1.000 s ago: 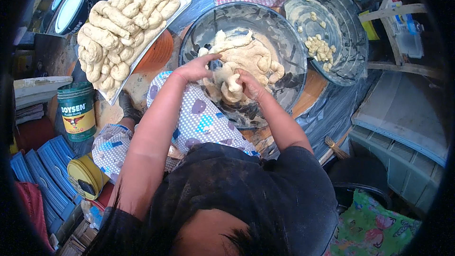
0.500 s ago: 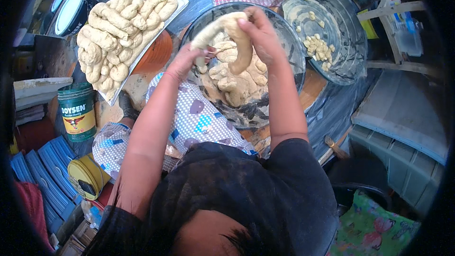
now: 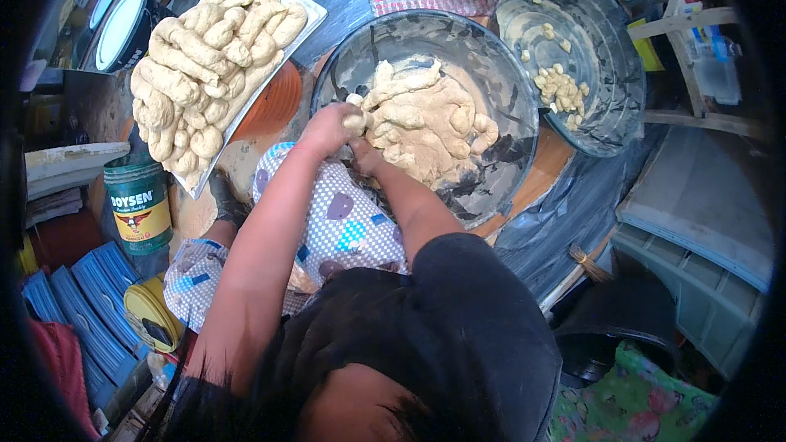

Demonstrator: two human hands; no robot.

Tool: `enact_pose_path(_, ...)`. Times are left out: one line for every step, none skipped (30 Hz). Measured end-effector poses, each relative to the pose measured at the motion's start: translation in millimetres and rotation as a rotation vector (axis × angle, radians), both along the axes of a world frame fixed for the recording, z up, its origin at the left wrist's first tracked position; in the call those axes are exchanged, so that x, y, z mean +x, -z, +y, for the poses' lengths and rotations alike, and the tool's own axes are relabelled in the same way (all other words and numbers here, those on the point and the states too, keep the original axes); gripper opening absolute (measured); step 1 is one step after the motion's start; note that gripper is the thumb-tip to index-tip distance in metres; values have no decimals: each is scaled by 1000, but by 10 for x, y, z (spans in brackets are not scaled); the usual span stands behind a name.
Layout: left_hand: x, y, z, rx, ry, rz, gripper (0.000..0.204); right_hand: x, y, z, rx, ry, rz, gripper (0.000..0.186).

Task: Knead and shape dough into long pieces and place them on a tray.

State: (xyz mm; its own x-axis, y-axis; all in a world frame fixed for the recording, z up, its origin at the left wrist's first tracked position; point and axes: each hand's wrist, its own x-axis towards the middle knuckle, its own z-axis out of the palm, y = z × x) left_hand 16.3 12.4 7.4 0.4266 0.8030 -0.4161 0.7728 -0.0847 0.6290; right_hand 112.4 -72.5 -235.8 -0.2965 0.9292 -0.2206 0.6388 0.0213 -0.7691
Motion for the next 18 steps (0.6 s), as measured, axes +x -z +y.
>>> enact_pose_path(-70, 54, -10, -19, 91, 22, 34, -57, 14, -41, -28, -20, -36, 49)
enact_pose_path(-115, 104, -27, -41, 187, 36, 30, -69, 59, -129, -57, -34, -81, 49)
enact_pose_path(-118, 167, -40, -14, 227, 41, 29, 23, 91, -270, 70, -65, -164, 43)
enact_pose_path(-187, 96, -56, -19, 213, 58, 29, 28, -12, -407, -20, -121, -127, 42)
enact_pose_path(-231, -56, -69, -20, 200, 179, 30, 73, -143, -545, -107, -183, -99, 41)
enact_pose_path(-179, -165, -56, -13, 208, 282, 31, 262, -141, -728, -146, -237, -168, 41)
enact_pose_path(-154, -101, -20, -6, 213, 274, 31, 452, -122, -899, -187, -288, -239, 41)
enact_pose_path(-168, 18, 19, -69, 195, 134, 33, 554, -167, -1016, -235, -240, -289, 40)
enact_pose_path(-182, 132, 38, -129, 174, -6, 36, 643, -199, -1073, -281, -194, -340, 39)
enact_pose_path(-121, 148, 33, -125, 184, -15, 36, 772, -204, -1101, -281, -183, -348, 39)
enact_pose_path(-59, 157, 20, -121, 143, -144, 40, 891, -210, -1115, -440, -124, -324, 34)
enact_pose_path(-5, 158, 16, -115, 100, -273, 44, 990, -216, -1113, -596, -65, -296, 30)
enact_pose_path(-80, 105, 20, -135, 95, -303, 51, 981, -424, -962, -1031, 59, 64, 22)
enact_pose_path(-90, 97, 21, -122, 84, -309, 51, 1022, -555, -877, -1021, 51, 53, 22)
enact_pose_path(-101, 102, 22, -117, 120, -293, 51, 1058, -661, -796, -1061, 199, 470, 22)
enact_pose_path(-78, 113, 26, -110, 156, -283, 50, 1123, -805, -698, -1069, 347, 887, 22)
enact_pose_path(-100, 121, 16, -86, 166, -291, 48, 1118, -1027, -539, -1068, 320, 870, 22)
enact_pose_path(-124, 118, 5, -72, 137, -294, 48, 1075, -1308, -354, -862, 379, 993, 25)
